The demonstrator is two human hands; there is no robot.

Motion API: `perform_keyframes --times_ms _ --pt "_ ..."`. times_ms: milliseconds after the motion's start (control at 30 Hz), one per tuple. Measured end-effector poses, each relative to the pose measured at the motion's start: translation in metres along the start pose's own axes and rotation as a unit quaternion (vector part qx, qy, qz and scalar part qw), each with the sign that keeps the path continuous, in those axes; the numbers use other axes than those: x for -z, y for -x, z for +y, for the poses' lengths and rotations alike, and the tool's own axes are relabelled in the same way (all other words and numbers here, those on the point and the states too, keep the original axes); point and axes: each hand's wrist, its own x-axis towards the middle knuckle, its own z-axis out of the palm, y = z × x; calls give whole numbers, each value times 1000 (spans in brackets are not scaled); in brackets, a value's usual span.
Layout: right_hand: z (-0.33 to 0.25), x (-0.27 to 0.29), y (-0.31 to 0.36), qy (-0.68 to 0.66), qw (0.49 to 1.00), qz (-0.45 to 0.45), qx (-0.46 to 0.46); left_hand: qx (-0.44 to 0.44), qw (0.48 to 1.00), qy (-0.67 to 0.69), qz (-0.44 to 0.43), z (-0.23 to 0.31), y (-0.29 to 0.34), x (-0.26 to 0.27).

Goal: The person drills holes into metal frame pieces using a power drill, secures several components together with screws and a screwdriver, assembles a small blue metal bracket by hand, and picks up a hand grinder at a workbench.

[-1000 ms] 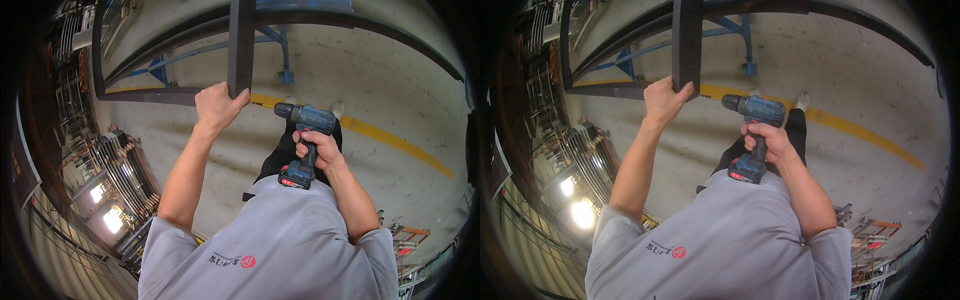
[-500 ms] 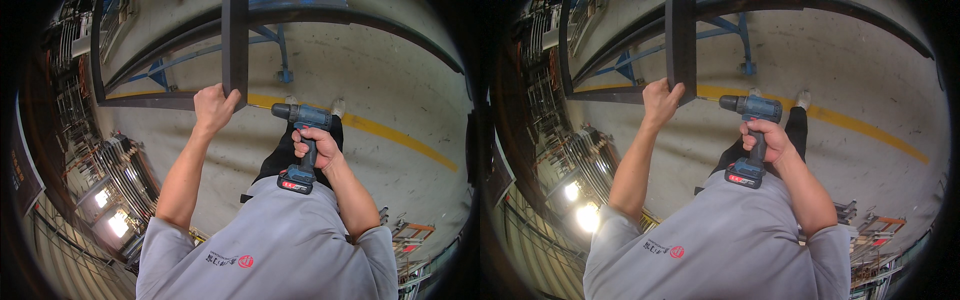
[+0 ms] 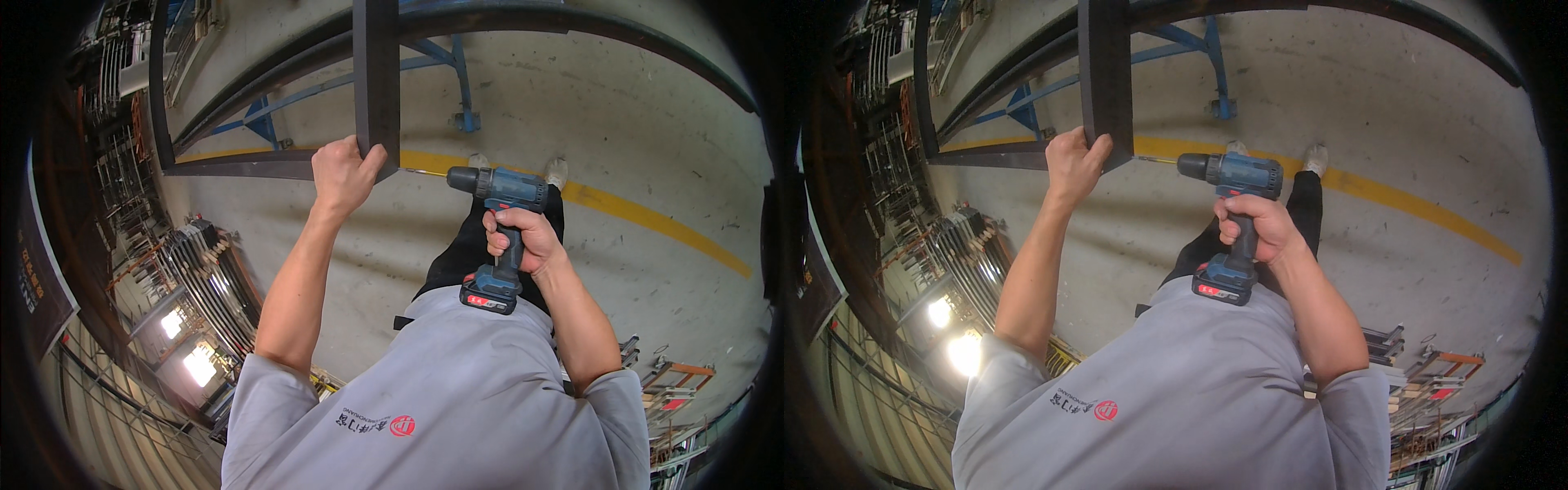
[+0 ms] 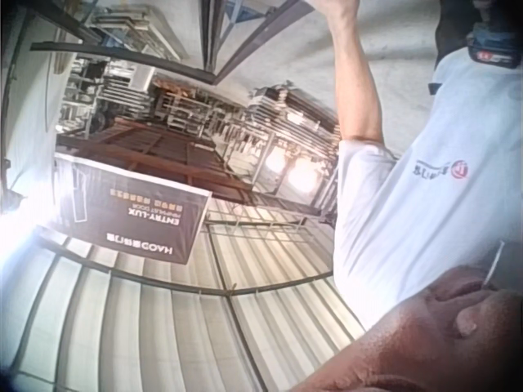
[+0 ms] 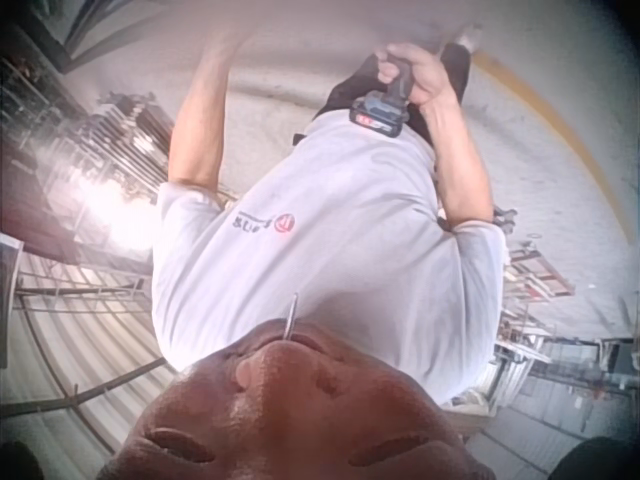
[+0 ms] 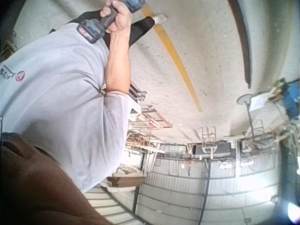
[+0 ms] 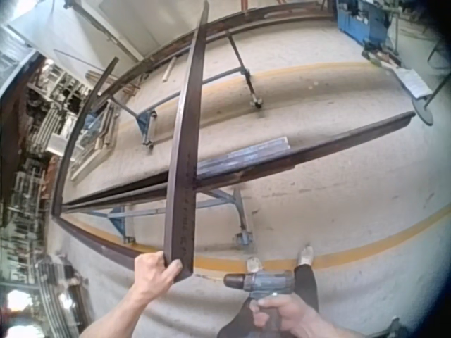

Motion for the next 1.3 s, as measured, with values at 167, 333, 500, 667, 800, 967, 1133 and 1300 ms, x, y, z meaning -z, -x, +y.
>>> perform_keyframes --times_ms 167,333,500,667,800,967,1133,1300 --pt "-2 -1 4 9 1000 12 -3 4 1000 3 -2 5 1 1" --pt "-4 -1 6 26 999 11 33 -1 1000 -9 -3 9 0 1" --pt "-4 11 11 25 999 4 30 12 1000 -14 -2 7 2 1" --pt "-11 15 30 58 995 -5 82 19 1000 1 6 5 0 -2" --pt "-22 29 45 108 983 -7 148 40 999 20 -5 8 -1 0" --pt "-35 23 71 221 956 32 190 -3 999 -4 38 1 2 -3" --pt "-38 -17 96 271 942 13 195 -116 982 77 126 3 9 -6" --pt "-26 -69 84 304 930 17 206 -164 980 55 94 -10 8 -3"
